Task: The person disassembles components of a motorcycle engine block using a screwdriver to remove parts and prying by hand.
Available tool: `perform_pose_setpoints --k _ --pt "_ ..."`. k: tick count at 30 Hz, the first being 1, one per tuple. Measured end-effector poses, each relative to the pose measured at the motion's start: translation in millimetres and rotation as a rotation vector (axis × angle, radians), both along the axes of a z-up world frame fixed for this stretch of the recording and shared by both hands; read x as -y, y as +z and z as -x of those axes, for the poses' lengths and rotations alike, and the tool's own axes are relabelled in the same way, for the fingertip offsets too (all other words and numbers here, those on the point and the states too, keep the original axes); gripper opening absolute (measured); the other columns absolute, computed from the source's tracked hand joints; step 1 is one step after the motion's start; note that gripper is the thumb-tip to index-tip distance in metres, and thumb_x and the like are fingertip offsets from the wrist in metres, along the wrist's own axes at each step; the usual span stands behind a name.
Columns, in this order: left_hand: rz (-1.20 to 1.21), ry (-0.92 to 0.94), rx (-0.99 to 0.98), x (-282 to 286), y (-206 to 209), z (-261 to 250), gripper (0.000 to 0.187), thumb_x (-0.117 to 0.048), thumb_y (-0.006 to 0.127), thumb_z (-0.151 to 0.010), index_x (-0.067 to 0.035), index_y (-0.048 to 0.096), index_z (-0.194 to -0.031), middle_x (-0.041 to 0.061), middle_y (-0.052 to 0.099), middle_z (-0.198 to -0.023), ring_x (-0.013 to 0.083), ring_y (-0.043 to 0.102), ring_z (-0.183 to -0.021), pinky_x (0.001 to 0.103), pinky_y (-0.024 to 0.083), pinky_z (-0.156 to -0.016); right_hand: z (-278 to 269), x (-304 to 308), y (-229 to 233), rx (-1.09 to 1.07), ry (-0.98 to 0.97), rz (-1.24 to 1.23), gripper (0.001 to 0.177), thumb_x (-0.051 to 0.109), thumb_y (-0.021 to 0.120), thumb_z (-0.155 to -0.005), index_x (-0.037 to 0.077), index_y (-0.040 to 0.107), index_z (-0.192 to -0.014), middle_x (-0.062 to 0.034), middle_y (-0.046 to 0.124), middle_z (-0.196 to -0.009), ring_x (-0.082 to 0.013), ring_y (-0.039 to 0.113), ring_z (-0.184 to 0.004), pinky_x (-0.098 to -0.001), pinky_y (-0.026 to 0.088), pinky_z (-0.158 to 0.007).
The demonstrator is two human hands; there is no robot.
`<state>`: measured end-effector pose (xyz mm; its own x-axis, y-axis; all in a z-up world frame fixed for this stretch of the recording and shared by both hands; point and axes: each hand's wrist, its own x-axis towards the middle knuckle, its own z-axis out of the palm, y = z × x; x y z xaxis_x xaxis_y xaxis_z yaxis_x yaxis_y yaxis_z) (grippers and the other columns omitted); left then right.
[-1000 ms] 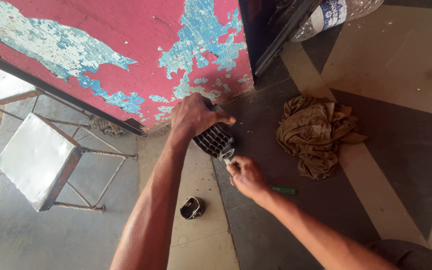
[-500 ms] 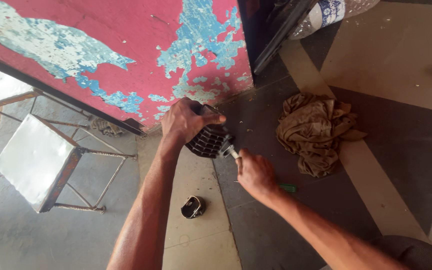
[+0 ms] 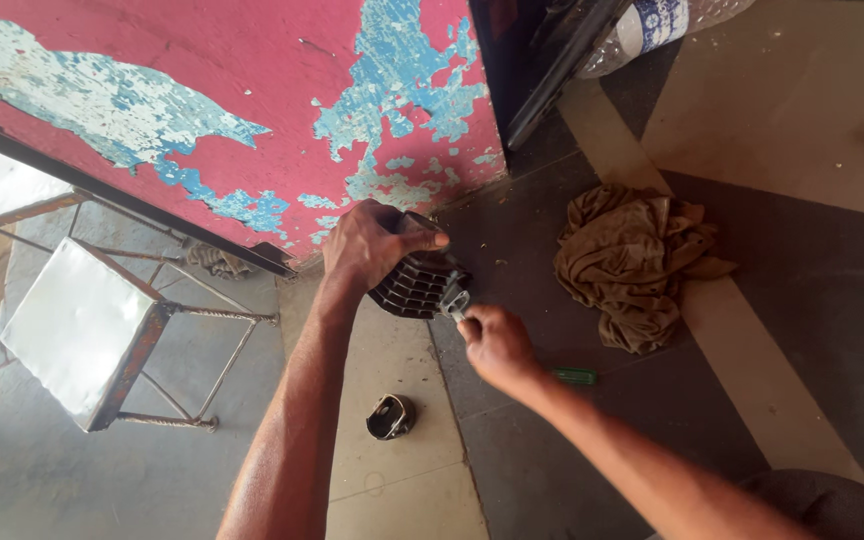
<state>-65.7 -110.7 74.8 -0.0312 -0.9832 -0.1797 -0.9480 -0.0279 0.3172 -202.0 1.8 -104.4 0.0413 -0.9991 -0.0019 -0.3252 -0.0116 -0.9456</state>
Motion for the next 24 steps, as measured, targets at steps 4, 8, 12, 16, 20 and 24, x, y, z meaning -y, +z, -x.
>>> perform_pose_setpoints --k 4,8,12,16,20,24 --pt "0.020 0.011 -0.056 0 0 1 0.063 -0.066 0.086 -0.056 -0.015 0.082 -0.092 0.007 0.079 -0.091 0.0230 0.076 -0.088 0.042 0.056 -0.081 16 6 -5 0.016 0.085 -0.020 0.014 0.009 0.064 -0.093 0.000 0.071 -0.086 -0.0096 0.064 -0.064 -0.0175 0.058 -0.052 -0.0364 0.049 -0.047" --pt "0.013 0.024 -0.070 0 -2 -1 0.062 -0.066 0.086 -0.056 -0.017 0.082 -0.093 0.006 0.079 -0.089 0.0219 0.077 -0.087 0.041 0.056 -0.081 13 1 -3 -0.560 0.063 0.095 0.010 0.006 0.059 -0.095 0.001 0.067 -0.098 -0.0111 0.066 -0.064 -0.0203 0.063 -0.051 -0.0395 0.049 -0.047" --pt "0.020 0.020 -0.058 0 -3 -2 0.061 -0.066 0.087 -0.056 -0.016 0.083 -0.091 0.006 0.079 -0.089 0.0218 0.076 -0.088 0.041 0.055 -0.081 7 5 2 -0.089 0.044 0.107 0.015 0.011 0.061 -0.095 0.002 0.071 -0.089 -0.0113 0.068 -0.069 -0.0210 0.065 -0.054 -0.0402 0.048 -0.049" --pt "0.008 -0.013 -0.078 1 -4 0 0.056 -0.064 0.086 -0.058 -0.019 0.084 -0.091 0.003 0.080 -0.089 0.0206 0.077 -0.087 0.040 0.056 -0.081 18 6 -3 0.225 0.080 -0.221 0.019 0.014 0.064 -0.100 -0.001 0.069 -0.089 -0.0124 0.065 -0.067 -0.0195 0.057 -0.056 -0.0410 0.044 -0.052" --pt "0.038 -0.013 -0.033 -1 -3 -1 0.058 -0.066 0.087 -0.060 -0.016 0.083 -0.089 0.004 0.077 -0.090 0.0214 0.074 -0.087 0.041 0.054 -0.080 6 -4 -8 -0.411 0.046 -0.006 0.013 0.013 0.061 -0.099 0.000 0.064 -0.100 -0.0108 0.066 -0.068 -0.0179 0.062 -0.051 -0.0396 0.050 -0.048" --pt "-0.015 0.021 -0.077 -2 -2 -2 0.054 -0.064 0.084 -0.058 -0.020 0.084 -0.089 0.002 0.080 -0.087 0.0190 0.076 -0.085 0.040 0.056 -0.079 3 -1 -9 -0.054 -0.012 0.111 0.013 0.006 0.062 -0.093 0.003 0.068 -0.082 -0.0124 0.066 -0.064 -0.0221 0.062 -0.051 -0.0421 0.046 -0.048"
